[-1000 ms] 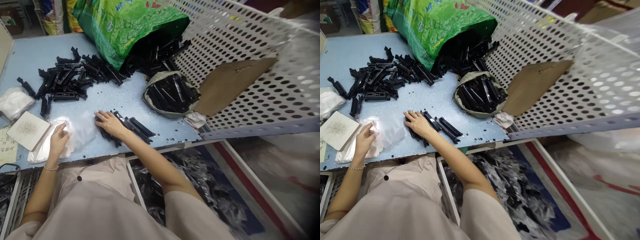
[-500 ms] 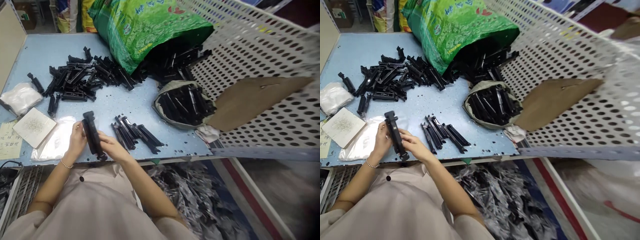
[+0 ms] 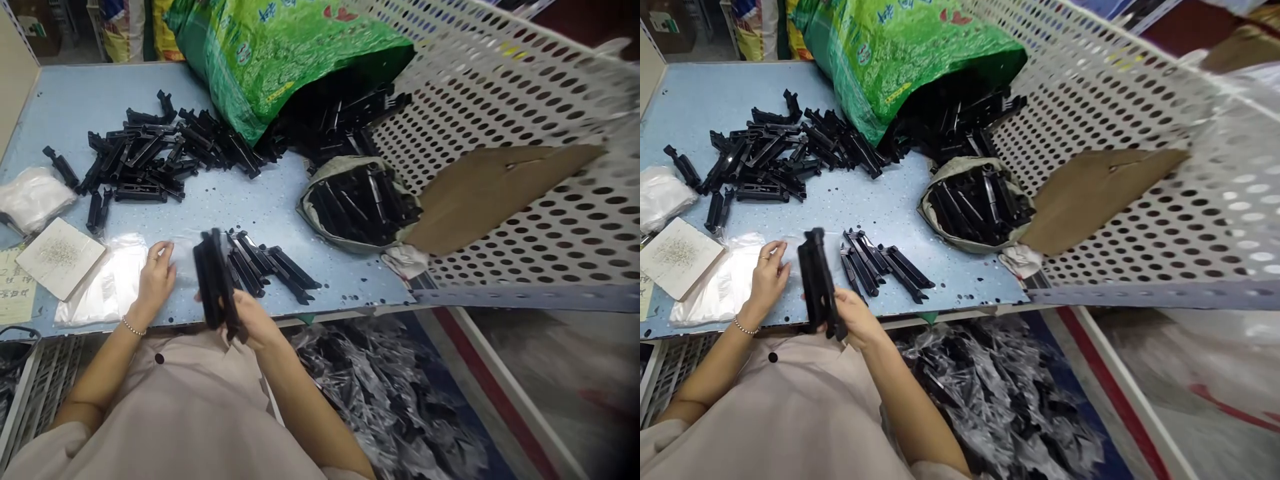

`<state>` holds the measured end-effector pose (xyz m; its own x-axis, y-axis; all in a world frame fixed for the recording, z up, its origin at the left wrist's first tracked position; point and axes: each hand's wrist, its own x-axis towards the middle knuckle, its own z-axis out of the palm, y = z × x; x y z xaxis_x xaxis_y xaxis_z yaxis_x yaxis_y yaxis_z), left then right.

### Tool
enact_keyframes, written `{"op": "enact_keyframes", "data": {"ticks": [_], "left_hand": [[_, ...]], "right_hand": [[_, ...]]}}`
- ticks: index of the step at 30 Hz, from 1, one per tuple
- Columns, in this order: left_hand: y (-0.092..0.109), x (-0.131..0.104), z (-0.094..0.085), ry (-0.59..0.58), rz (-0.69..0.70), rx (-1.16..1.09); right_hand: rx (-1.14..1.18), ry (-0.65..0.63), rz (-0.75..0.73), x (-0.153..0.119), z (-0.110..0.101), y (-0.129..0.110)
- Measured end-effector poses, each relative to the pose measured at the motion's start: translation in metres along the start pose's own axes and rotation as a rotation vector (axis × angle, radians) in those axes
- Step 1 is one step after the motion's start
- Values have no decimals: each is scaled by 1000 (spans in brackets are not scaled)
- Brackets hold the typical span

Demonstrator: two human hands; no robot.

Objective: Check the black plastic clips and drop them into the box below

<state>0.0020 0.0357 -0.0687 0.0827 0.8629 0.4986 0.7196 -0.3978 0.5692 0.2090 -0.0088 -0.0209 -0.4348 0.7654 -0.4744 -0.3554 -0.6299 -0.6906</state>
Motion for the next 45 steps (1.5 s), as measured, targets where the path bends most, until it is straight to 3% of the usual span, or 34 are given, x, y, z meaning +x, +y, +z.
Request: {"op": "enact_keyframes", "data": {"ticks": [2,6,12,15,18,22,24,26,31,34,39,45], "left_hand": [[4,-2,4,40,-4,-50],[2,-5,6,45,-51,-118],[-12,3,8,-182,-108,-350],[-20,5,5,-236,-92,-431],[-20,2,0,-224,-51,-337],[2,-17,2,-157,135,-87],[15,-27,8,-164,265,-36],[22,-33,11,-168,300,-30],[9,-18,4,-26,-48,-128],[4,-5,-3,4,-164,-221],[5,-3,2,-22,-268,-253],[-19,-16,18,-95,-435,-283]], "right_hand": [[37,-67,100,-2,5,12],[62,-103,132,-3,3,25],[131,-303,267,-9,-13,26],[274,-219,295,-3,-17,27],[340,-102,262,3,-18,28],[257,59,62,17,-14,30],[211,123,-62,24,-11,29],[157,139,-147,28,-10,24],[88,-21,-31,17,-10,11],[147,-87,41,13,-12,13],[365,-152,174,25,-22,26],[587,-192,303,42,-34,40]]}}
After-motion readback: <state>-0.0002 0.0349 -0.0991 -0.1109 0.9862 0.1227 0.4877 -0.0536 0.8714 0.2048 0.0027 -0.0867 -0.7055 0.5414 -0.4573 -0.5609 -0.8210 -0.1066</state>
